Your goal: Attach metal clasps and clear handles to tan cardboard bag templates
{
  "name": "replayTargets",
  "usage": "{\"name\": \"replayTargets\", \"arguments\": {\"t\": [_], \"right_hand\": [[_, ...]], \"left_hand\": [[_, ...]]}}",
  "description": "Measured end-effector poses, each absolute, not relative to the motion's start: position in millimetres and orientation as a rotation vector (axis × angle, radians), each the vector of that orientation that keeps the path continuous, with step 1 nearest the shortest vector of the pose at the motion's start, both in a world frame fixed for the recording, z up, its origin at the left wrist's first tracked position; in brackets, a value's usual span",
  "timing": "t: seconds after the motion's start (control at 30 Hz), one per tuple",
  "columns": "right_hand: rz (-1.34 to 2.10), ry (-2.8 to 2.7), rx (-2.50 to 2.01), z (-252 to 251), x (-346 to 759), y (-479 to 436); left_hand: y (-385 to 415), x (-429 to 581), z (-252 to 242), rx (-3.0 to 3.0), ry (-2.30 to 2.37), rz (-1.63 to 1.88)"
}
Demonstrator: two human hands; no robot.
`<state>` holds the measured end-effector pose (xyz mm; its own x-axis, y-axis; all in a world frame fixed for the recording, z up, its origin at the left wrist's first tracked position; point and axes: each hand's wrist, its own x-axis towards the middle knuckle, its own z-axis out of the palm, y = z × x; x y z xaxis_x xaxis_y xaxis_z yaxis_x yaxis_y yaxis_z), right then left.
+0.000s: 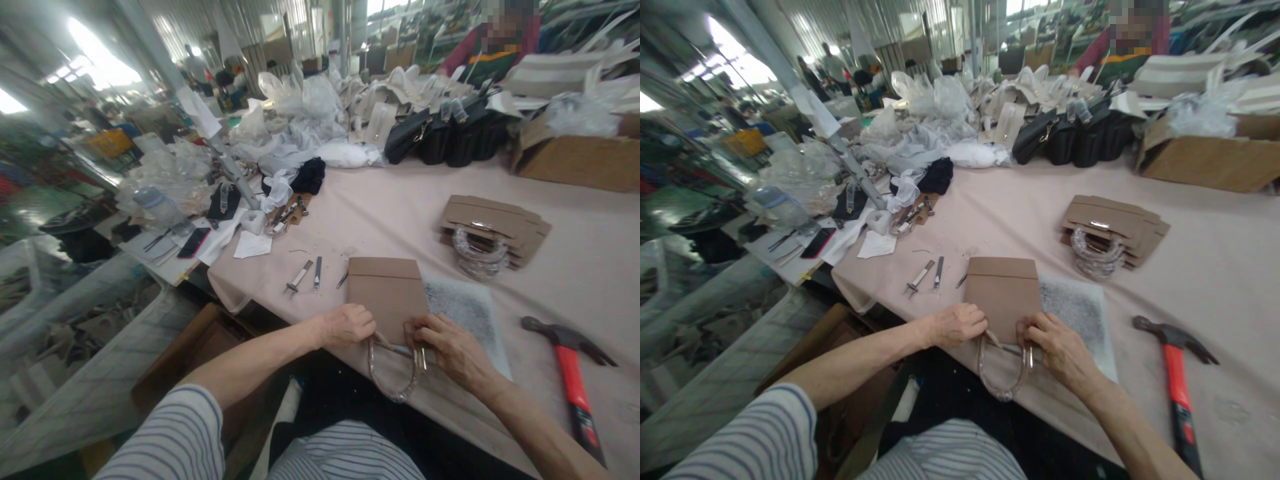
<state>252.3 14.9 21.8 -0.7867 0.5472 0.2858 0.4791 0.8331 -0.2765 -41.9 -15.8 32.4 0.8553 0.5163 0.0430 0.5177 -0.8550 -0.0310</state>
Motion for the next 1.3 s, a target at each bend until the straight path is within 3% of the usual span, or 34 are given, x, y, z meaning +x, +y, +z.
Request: {"name": "replayTargets", "arguments": {"t": [0.23,0.53,0.8,1.1,1.2,1.3], "right_hand": [[0.251,-2.631,-0.759,17,250,10],[0.263,-2.415,-0.784,4,252,-8],[0.109,-2.295,-0.825,-9,260,-6],[-0.005,-2.241,-0.879,-12,258,-11],[-0.04,-2.238,-0.858,-13,258,-8],[-0.061,-2.23,-0.847,-14,256,-7]], "left_hand": [[-13,-78,12,-3.118,-0.6,-0.422],[-50,-56,-15,-2.875,-1.081,-0.715],[-36,-48,-13,-2.985,-1.179,-0.55],[-24,-47,-3,-2.972,-1.575,-0.983],[-4,-61,15,-2.632,-1.983,-0.945],[24,-82,37,-2.016,-2.592,-0.613]]}}
